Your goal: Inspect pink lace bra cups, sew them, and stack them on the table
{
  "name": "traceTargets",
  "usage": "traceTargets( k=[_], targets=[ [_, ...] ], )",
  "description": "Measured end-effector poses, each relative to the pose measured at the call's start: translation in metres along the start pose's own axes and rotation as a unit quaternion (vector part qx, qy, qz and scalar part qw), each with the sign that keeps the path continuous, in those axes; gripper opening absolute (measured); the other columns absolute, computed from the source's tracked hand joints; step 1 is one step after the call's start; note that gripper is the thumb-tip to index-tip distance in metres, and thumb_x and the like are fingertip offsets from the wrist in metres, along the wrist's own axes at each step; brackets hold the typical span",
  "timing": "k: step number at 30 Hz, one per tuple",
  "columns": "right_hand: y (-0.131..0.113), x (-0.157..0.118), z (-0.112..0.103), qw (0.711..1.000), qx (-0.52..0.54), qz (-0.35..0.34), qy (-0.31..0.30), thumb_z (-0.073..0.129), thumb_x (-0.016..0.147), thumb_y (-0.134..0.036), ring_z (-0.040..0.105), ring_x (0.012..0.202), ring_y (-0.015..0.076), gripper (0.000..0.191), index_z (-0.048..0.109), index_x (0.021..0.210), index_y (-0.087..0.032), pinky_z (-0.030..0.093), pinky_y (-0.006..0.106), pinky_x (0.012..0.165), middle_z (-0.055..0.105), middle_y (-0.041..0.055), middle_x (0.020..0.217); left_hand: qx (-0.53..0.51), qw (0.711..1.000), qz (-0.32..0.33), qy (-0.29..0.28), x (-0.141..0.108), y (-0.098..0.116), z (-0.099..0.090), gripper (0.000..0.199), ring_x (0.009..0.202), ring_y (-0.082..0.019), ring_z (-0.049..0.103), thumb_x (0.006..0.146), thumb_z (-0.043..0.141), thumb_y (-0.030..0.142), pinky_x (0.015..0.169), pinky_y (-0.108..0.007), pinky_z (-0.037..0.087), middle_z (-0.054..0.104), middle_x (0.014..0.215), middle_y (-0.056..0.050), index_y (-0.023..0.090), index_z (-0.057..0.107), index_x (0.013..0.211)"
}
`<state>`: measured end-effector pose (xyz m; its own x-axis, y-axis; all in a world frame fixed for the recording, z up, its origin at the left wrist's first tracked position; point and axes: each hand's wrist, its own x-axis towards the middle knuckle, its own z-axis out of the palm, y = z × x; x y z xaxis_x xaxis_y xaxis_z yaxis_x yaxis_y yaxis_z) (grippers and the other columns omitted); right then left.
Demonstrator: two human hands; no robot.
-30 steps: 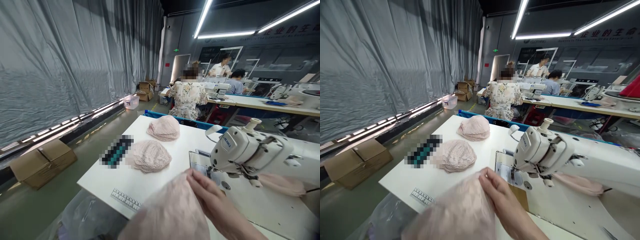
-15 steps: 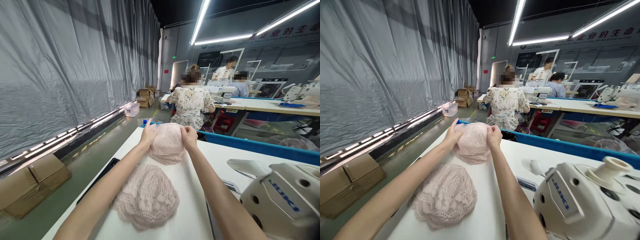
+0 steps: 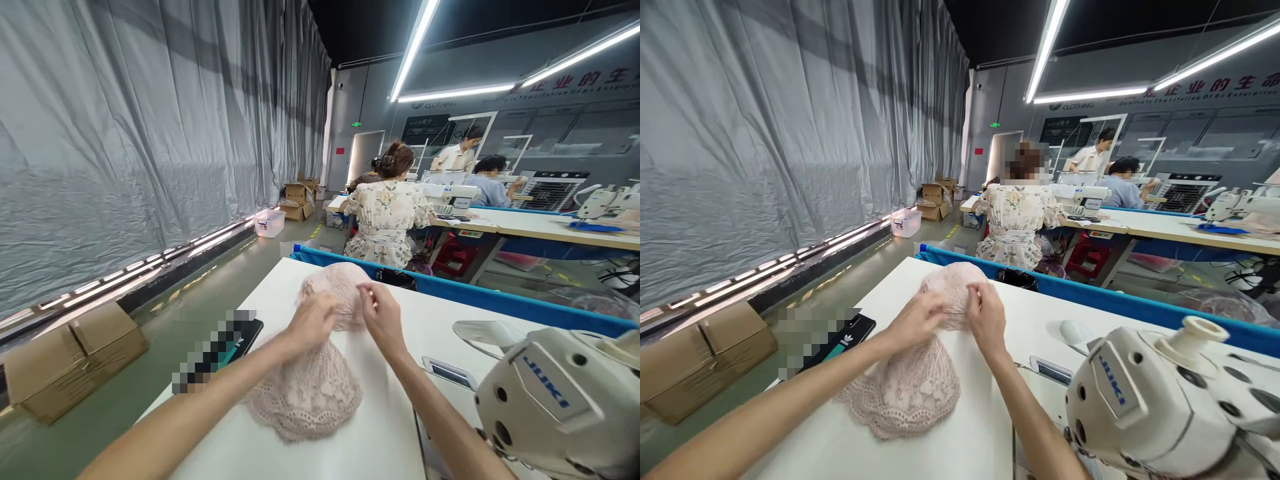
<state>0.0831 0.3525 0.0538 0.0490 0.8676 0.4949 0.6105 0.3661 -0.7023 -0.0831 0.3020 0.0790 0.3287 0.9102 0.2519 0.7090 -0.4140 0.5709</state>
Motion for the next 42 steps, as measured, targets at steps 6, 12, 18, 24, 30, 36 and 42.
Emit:
traceTargets(
  k=[6, 12, 18, 24, 30, 36, 42],
  targets=[
    [-0.014, -0.095, -0.039, 0.955, 0.012, -0.155, -0.254, 0.052, 0.091, -0.025, 0.06, 0.064, 0.0118, 0.009, 0.061, 0.091, -0.023, 0.049, 0.024, 0.059, 0.063, -0.0008, 0.086, 0.033, 0.994, 0.022, -0.103, -0.09, 0.021, 0.012, 0.015, 0.09, -0.021, 0.058, 0.074, 0.062, 0.015, 0.077, -0.026, 0.043, 0.065, 0.091, -0.003, 0.02, 0.067, 0.087],
    [-0.009, -0.123, -0.047, 0.935, -0.051, -0.184, -0.298, 0.052, 0.086, -0.015, 0.06, 0.064, 0.0123, 0.024, 0.054, 0.107, -0.027, 0.047, 0.025, 0.058, 0.06, 0.0008, 0.105, 0.04, 0.992, -0.006, -0.118, -0.099, 0.022, 0.007, 0.023, 0.094, -0.02, 0.056, 0.072, 0.07, 0.021, 0.078, -0.026, 0.042, 0.061, 0.098, -0.002, 0.019, 0.064, 0.094],
    [-0.01, -0.123, -0.044, 0.916, -0.087, -0.255, -0.297, 0.051, 0.084, -0.013, 0.062, 0.083, 0.0181, 0.024, 0.053, 0.104, -0.026, 0.048, 0.029, 0.069, 0.059, 0.0039, 0.111, 0.02, 0.994, -0.002, -0.104, -0.107, 0.027, 0.008, 0.026, 0.095, -0.019, 0.055, 0.073, 0.059, 0.006, 0.08, -0.026, 0.04, 0.059, 0.099, -0.002, 0.02, 0.061, 0.094],
    [-0.007, -0.124, -0.041, 0.905, -0.111, -0.318, -0.259, 0.057, 0.081, -0.018, 0.058, 0.076, 0.0216, 0.031, 0.048, 0.111, -0.023, 0.043, 0.035, 0.066, 0.059, 0.0092, 0.114, -0.006, 0.997, -0.022, -0.07, -0.103, 0.017, 0.011, 0.013, 0.075, -0.014, 0.054, 0.079, 0.048, 0.006, 0.067, -0.023, 0.039, 0.057, 0.078, 0.002, 0.017, 0.054, 0.08],
    [-0.002, -0.122, -0.041, 0.894, -0.103, -0.363, -0.242, 0.036, 0.096, -0.013, 0.058, 0.073, 0.0176, 0.019, 0.05, 0.104, -0.023, 0.038, 0.031, 0.064, 0.062, 0.0061, 0.104, -0.016, 0.998, -0.029, -0.057, -0.107, 0.021, 0.007, 0.012, 0.074, -0.013, 0.054, 0.086, 0.046, 0.01, 0.068, -0.023, 0.04, 0.06, 0.079, 0.002, 0.018, 0.055, 0.088],
    [0.0, -0.123, -0.04, 0.897, -0.093, -0.355, -0.245, 0.036, 0.097, -0.015, 0.054, 0.065, 0.0161, 0.019, 0.053, 0.093, -0.023, 0.038, 0.028, 0.06, 0.06, 0.0045, 0.091, 0.165, 0.978, 0.0, -0.131, -0.112, 0.037, 0.021, 0.006, 0.096, -0.023, 0.055, 0.084, 0.059, 0.013, 0.074, -0.031, 0.043, 0.061, 0.101, -0.005, 0.017, 0.059, 0.089],
    [-0.004, -0.121, -0.049, 0.894, -0.063, -0.347, -0.276, 0.048, 0.093, -0.018, 0.059, 0.082, 0.0179, 0.017, 0.049, 0.11, -0.024, 0.044, 0.028, 0.069, 0.059, 0.0052, 0.103, 0.114, 0.985, -0.048, -0.118, -0.105, 0.031, 0.02, 0.012, 0.088, -0.019, 0.056, 0.085, 0.051, 0.008, 0.074, -0.029, 0.041, 0.063, 0.091, -0.003, 0.017, 0.06, 0.084]
  ],
)
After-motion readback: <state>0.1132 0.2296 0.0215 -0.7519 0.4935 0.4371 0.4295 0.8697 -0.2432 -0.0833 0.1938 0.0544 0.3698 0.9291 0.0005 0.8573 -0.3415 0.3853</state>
